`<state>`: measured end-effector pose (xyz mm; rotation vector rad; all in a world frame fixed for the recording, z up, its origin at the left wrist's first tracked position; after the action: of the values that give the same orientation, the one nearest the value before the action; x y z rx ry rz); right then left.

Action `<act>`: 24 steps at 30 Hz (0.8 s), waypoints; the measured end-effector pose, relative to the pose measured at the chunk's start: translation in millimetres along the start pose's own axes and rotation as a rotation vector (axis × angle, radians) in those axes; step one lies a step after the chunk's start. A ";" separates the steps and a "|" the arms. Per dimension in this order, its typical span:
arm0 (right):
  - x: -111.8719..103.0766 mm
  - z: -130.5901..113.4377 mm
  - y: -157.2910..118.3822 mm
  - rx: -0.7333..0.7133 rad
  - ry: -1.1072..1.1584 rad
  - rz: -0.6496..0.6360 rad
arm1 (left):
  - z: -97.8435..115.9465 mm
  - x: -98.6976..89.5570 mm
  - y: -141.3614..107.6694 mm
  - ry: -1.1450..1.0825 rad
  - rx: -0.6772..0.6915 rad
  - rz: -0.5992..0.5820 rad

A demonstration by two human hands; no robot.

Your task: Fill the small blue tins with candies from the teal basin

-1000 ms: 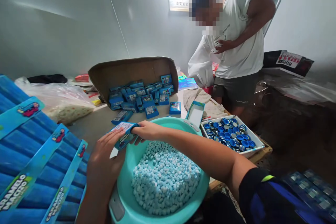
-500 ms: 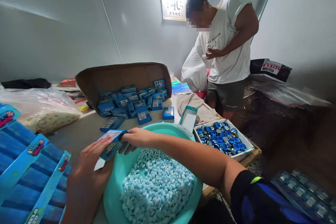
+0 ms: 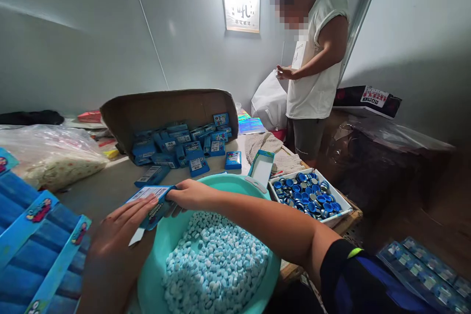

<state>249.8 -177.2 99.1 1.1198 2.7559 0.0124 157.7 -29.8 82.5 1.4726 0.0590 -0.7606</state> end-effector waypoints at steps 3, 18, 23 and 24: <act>1.9 5.4 2.6 -0.025 -0.013 -0.003 | -2.3 1.4 -0.8 0.041 0.100 0.029; -9.3 -7.6 -5.8 -0.098 -0.685 0.000 | 6.0 1.4 2.2 0.005 0.096 -0.025; -9.2 0.5 0.2 -0.110 -0.656 -0.017 | 4.2 1.1 0.9 0.009 0.078 0.004; -8.9 1.9 1.0 -0.108 -0.622 -0.020 | 3.8 1.3 0.6 0.014 0.079 -0.002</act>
<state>257.1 -182.7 98.6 0.8788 2.1826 -0.1600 157.4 -33.9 83.0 1.5530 0.0408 -0.7615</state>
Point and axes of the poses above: each hand's wrist, its own y-axis towards the middle knuckle, its own x-axis out of the palm, z = x × y, the point moved 3 cm from there along y, towards the middle knuckle, and after that the axes turned 12 degrees about -x, right-handed, at the moved point
